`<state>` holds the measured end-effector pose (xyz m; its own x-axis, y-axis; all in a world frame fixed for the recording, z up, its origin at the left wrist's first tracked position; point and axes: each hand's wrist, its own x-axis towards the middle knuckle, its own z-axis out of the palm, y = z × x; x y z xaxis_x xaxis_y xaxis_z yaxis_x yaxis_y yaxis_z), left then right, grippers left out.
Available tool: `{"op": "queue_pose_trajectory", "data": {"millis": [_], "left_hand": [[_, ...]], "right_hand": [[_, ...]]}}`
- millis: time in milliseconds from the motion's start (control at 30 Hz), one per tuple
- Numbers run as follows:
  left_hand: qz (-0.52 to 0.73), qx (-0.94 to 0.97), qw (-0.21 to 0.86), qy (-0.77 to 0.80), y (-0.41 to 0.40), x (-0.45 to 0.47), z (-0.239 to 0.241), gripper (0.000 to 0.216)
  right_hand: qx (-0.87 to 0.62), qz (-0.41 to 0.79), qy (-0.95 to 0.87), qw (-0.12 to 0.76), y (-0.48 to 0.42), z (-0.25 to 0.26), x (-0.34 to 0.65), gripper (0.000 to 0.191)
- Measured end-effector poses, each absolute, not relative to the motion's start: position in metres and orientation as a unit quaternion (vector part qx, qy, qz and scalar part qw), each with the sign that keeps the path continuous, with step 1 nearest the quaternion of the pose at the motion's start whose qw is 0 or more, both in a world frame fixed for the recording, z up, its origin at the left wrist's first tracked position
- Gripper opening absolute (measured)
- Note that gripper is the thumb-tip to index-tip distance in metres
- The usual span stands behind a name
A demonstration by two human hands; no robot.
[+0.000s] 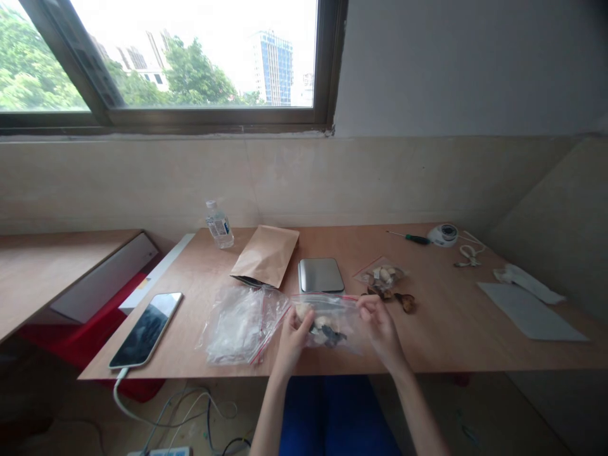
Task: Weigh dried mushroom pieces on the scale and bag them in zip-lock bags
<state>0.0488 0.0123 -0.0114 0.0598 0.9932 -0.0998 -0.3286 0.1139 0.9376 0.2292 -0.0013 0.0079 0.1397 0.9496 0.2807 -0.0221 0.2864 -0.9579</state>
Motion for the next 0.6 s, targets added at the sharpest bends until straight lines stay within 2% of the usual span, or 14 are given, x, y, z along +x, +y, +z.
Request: {"op": "queue_pose_trajectory", "data": {"millis": [200,333,467,600], "left_hand": [[0.521,0.488,0.535,0.452,0.028,0.031,-0.017,0.027],[0.538,0.492,0.509,0.457,0.026,0.035,-0.027,0.026],[0.532,0.498,0.488,0.481,0.022,0.036,-0.032,0.03],[0.544,0.501,0.463,0.488,0.022,0.036,-0.031,0.033]], "right_hand": [[-0.457,0.377,-0.489,0.64,0.016,-0.012,0.243,0.021],[-0.51,0.359,-0.473,0.622,0.014,-0.027,0.232,0.04],[-0.529,0.401,-0.469,0.583,0.009,-0.036,0.223,0.036],[-0.553,0.377,-0.432,0.605,0.013,-0.04,0.22,0.037]]}}
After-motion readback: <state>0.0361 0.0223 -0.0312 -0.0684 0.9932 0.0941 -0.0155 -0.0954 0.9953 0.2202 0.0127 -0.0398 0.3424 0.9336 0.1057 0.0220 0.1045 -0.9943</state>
